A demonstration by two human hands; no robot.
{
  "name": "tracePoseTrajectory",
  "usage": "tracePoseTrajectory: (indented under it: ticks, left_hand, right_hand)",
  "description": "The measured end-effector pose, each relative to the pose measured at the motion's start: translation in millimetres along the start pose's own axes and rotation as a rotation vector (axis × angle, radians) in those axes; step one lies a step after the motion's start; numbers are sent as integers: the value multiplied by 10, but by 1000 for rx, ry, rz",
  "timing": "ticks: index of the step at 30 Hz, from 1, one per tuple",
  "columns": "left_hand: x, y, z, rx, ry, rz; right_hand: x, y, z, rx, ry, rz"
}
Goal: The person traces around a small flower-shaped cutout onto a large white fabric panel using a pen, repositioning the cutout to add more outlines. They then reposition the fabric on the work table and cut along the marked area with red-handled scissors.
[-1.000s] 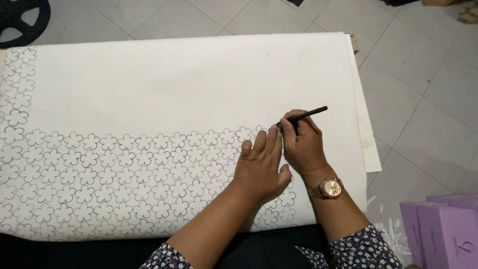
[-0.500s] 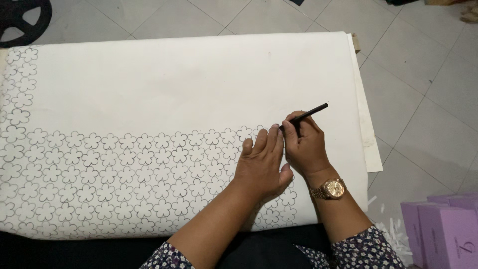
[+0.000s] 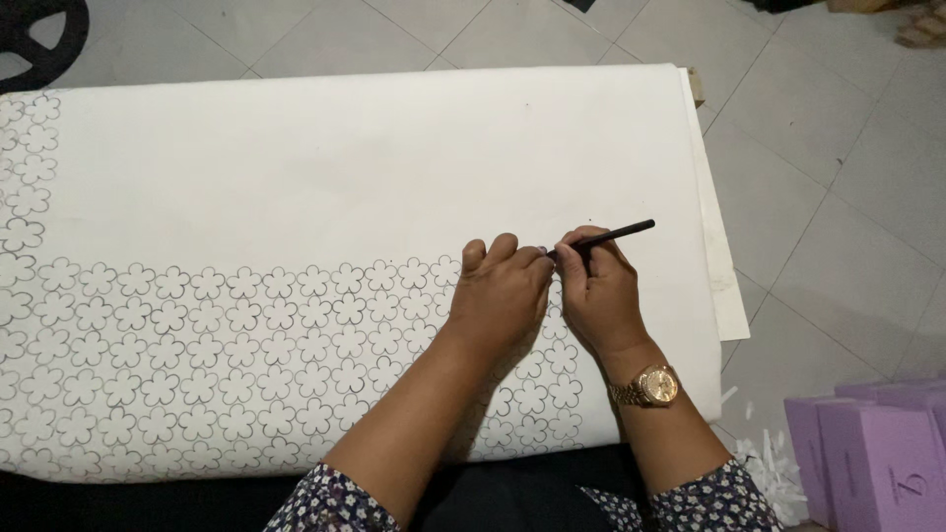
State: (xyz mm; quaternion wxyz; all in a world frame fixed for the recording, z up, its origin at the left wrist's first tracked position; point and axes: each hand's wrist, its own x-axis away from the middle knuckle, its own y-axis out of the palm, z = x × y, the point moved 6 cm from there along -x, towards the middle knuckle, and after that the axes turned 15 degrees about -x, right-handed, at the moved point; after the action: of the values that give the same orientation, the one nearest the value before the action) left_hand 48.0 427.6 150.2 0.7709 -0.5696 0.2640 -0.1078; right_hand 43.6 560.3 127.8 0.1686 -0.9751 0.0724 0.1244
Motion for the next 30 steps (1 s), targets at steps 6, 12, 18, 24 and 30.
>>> tracePoseTrajectory:
  ticks: [6, 12, 18, 24, 30]
  left_hand:
    - [-49, 61, -42, 29, -9, 42]
    - [-43, 83, -59, 27, -36, 78]
    - [-52, 78, -52, -5, -42, 78]
    - [-139, 188, -46, -52, -75, -30]
    - [-131, 196, -80, -12, -99, -41]
  right_hand:
    - [8, -14, 6, 44, -35, 32]
    - [16, -25, 26, 62, -44, 48]
    - [57, -25, 30, 116, -75, 53]
    - [83, -3, 43, 96, -82, 12]
    - [100, -2, 25, 82, -71, 4]
